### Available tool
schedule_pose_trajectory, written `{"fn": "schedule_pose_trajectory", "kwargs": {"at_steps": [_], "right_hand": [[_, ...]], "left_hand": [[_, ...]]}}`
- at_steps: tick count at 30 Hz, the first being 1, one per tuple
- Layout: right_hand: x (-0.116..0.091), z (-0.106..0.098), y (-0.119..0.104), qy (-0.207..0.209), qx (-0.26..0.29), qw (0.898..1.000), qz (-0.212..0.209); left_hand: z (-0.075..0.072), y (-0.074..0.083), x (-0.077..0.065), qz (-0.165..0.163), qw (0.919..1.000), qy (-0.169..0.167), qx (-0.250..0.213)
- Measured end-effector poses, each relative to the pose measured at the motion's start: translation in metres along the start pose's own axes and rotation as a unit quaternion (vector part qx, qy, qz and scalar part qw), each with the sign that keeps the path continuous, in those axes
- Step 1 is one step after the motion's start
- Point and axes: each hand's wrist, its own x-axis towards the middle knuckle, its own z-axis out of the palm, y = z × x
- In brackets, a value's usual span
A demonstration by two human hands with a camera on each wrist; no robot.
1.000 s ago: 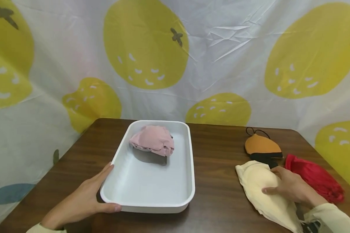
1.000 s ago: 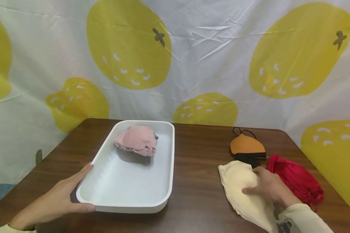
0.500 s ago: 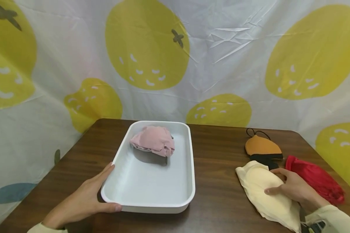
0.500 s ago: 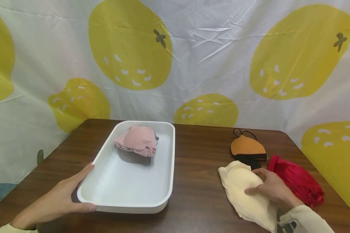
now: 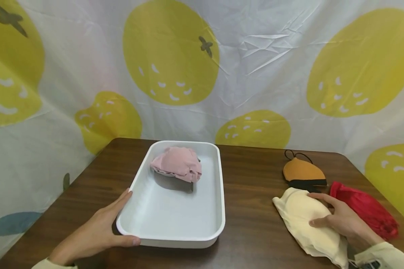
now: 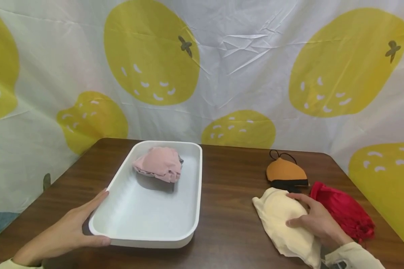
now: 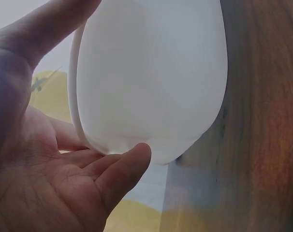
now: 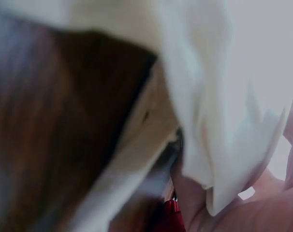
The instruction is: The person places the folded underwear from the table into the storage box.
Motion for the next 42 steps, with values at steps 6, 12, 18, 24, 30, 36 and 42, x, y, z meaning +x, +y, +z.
{"fn": "schedule_pose_trajectory", "kwargs": {"at_steps": [6, 12, 18, 24, 30, 36, 42], "right_hand": [[-0.004, 0.001, -0.002, 0.021, -0.017, 0.999, -0.018], [-0.007, 0.005, -0.003, 0.042, -0.013, 0.999, 0.001], [-0.008, 0.007, -0.002, 0.039, 0.005, 0.999, 0.026], [-0.009, 0.006, -0.002, 0.054, -0.046, 0.997, -0.013], [-0.011, 0.005, -0.002, 0.070, -0.052, 0.996, -0.022], [-0.011, 0.003, -0.011, 0.073, -0.018, 0.997, -0.013], [-0.008, 0.002, -0.022, 0.079, -0.028, 0.996, -0.035]], "left_hand": [[0.001, 0.000, 0.000, -0.003, 1.0000, -0.001, 0.000], [0.002, 0.001, -0.001, -0.005, 1.0000, -0.001, -0.007], [0.001, 0.001, 0.000, -0.005, 1.0000, -0.002, -0.003], [0.002, 0.001, -0.001, -0.001, 1.0000, 0.002, -0.003], [0.002, 0.000, -0.001, -0.003, 0.9999, -0.003, -0.010], [0.001, 0.000, 0.000, -0.005, 1.0000, -0.004, -0.006], [0.001, -0.001, 0.001, -0.007, 0.9999, -0.005, -0.010]]}}
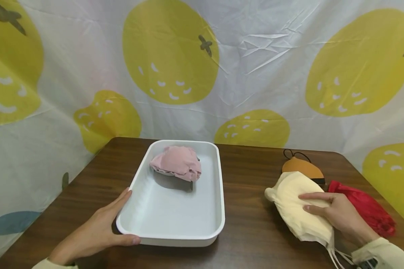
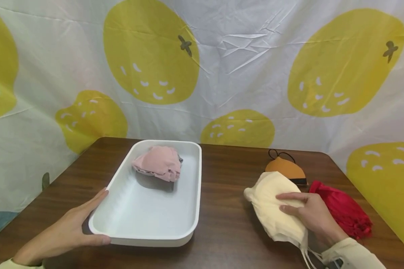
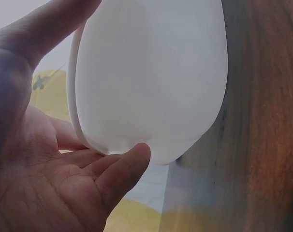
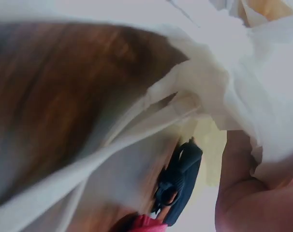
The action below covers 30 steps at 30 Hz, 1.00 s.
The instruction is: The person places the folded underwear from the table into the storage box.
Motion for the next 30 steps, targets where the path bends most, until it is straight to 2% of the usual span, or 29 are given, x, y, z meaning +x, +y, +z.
{"fn": "schedule_pose_trajectory", "kwargs": {"at_steps": [3, 11, 25, 30], "right_hand": [[0.002, 0.003, -0.005, 0.012, 0.001, 1.000, -0.018], [0.004, 0.011, -0.017, 0.040, 0.029, 0.998, -0.034], [0.006, 0.014, -0.034, 0.069, 0.087, 0.993, -0.029], [0.006, 0.015, -0.043, 0.082, 0.085, 0.993, -0.023]], "left_hand": [[0.000, 0.000, 0.000, 0.000, 1.0000, 0.001, 0.000], [0.000, -0.001, 0.000, 0.009, 0.9999, 0.004, 0.011], [-0.002, 0.000, 0.000, 0.010, 0.9999, 0.002, 0.007], [-0.004, 0.002, -0.001, 0.006, 1.0000, -0.002, 0.005]]}}
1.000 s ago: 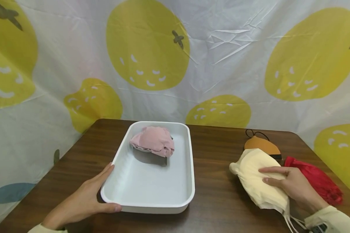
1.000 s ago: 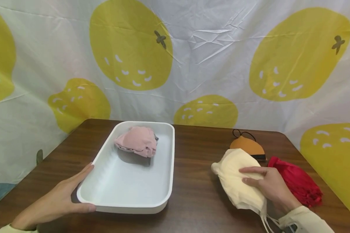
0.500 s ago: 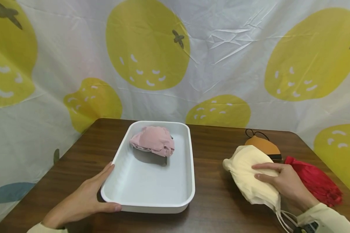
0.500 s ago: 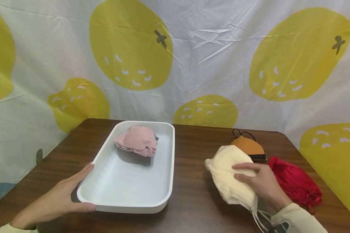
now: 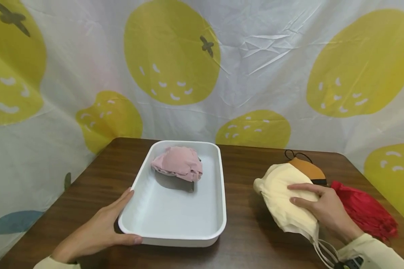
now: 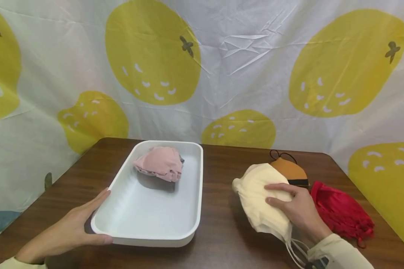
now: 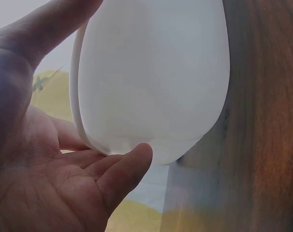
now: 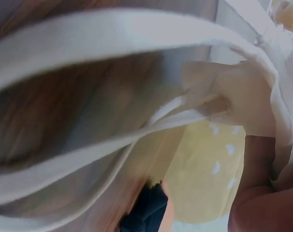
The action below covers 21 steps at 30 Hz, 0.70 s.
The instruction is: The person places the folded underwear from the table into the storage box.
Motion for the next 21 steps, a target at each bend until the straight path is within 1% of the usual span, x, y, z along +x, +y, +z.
{"fn": "schedule_pose_trajectory", "kwargs": {"at_steps": [11, 21], "right_hand": [[-0.002, 0.006, -0.017, -0.007, 0.019, 1.000, -0.013], [0.000, 0.015, -0.026, -0.029, 0.035, 0.999, 0.012]], "left_hand": [[0.000, 0.001, 0.000, 0.004, 1.0000, 0.001, 0.002], [0.001, 0.000, 0.000, 0.012, 0.9999, 0.008, 0.010]]}}
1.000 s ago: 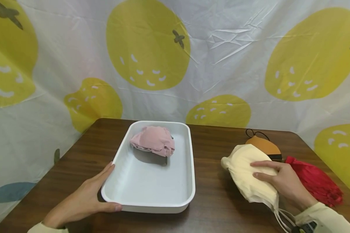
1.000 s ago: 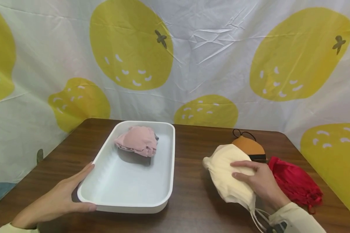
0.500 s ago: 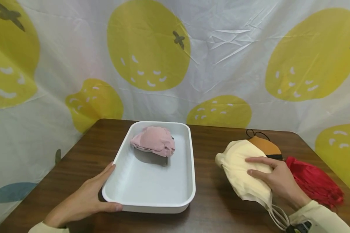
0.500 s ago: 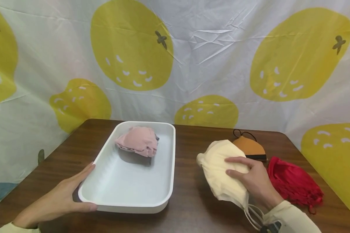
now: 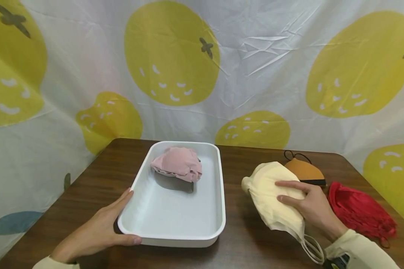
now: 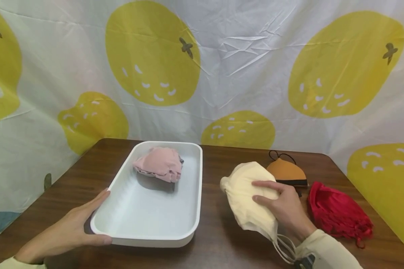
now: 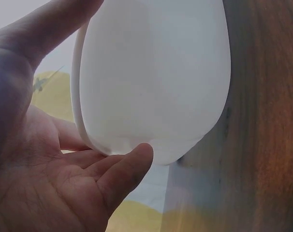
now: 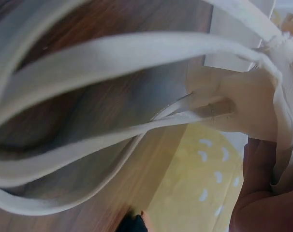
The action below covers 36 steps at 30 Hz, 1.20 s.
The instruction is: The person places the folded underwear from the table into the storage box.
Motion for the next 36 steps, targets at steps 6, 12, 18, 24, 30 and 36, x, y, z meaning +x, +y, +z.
{"fn": "schedule_pose_trajectory", "kwargs": {"at_steps": [6, 12, 18, 24, 30, 36], "right_hand": [[0.002, 0.005, -0.007, 0.001, 0.014, 1.000, 0.010], [0.007, 0.014, -0.015, -0.011, 0.049, 0.999, 0.007], [0.011, 0.018, -0.024, -0.017, 0.083, 0.996, -0.002], [0.015, 0.022, -0.031, -0.021, 0.090, 0.996, -0.013], [0.018, 0.025, -0.036, -0.028, 0.078, 0.996, -0.030], [0.019, 0.029, -0.036, -0.045, 0.051, 0.997, -0.046]], "left_hand": [[0.001, -0.001, 0.000, 0.001, 1.0000, 0.000, -0.001], [0.001, -0.001, 0.002, 0.000, 1.0000, -0.003, -0.005], [0.002, -0.002, 0.001, 0.004, 0.9999, -0.008, -0.007], [0.001, -0.004, 0.000, 0.005, 1.0000, -0.004, 0.000], [0.000, -0.004, -0.001, 0.009, 1.0000, -0.001, 0.003], [0.000, -0.002, 0.000, 0.003, 0.9999, -0.006, -0.010]]}}
